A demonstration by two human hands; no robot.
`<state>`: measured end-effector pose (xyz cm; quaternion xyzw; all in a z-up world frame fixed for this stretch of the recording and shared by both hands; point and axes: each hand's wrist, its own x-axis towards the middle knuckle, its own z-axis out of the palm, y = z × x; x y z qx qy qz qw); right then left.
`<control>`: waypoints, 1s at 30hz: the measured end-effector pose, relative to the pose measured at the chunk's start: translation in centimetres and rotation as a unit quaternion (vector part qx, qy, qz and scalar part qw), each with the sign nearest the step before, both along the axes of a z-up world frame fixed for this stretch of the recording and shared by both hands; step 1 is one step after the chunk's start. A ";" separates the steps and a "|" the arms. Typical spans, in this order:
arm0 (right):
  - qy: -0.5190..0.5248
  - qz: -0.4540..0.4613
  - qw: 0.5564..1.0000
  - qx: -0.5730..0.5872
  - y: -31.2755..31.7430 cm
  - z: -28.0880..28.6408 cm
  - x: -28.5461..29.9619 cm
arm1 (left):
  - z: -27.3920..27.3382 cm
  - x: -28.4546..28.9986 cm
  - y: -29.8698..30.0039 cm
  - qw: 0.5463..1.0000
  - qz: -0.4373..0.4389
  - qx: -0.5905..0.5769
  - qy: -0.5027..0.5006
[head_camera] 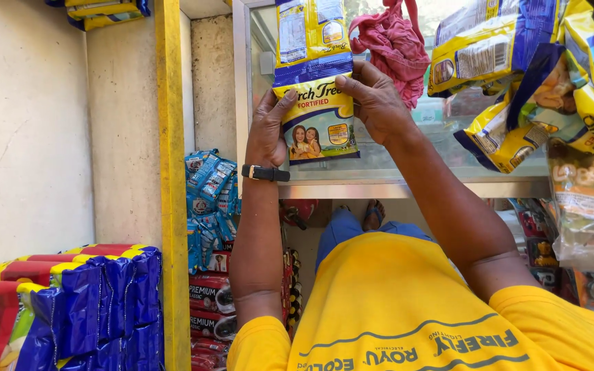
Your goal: Wiping down milk powder sachets with a cloth and organizing them on a shelf
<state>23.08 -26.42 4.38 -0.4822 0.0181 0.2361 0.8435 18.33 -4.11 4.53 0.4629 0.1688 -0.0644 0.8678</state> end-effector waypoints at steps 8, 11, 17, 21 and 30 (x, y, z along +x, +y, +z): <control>-0.142 -0.007 0.987 0.074 0.5 1.4 1.5 | 2.1 1.0 1.0 0.990 -0.018 0.033 -0.138; -0.155 0.000 0.986 0.065 0.8 1.3 2.0 | 1.6 1.5 1.8 0.988 -0.025 0.028 -0.148; -0.197 0.004 0.978 0.061 2.0 1.8 2.8 | 1.7 2.3 2.6 0.977 -0.011 0.072 -0.199; -0.243 -0.011 0.969 0.046 2.3 1.6 3.2 | 2.1 2.4 2.8 0.970 -0.016 0.079 -0.231; -0.312 -0.010 0.949 0.036 3.2 5.8 7.6 | 7.2 6.9 3.4 0.938 -0.010 0.199 -0.285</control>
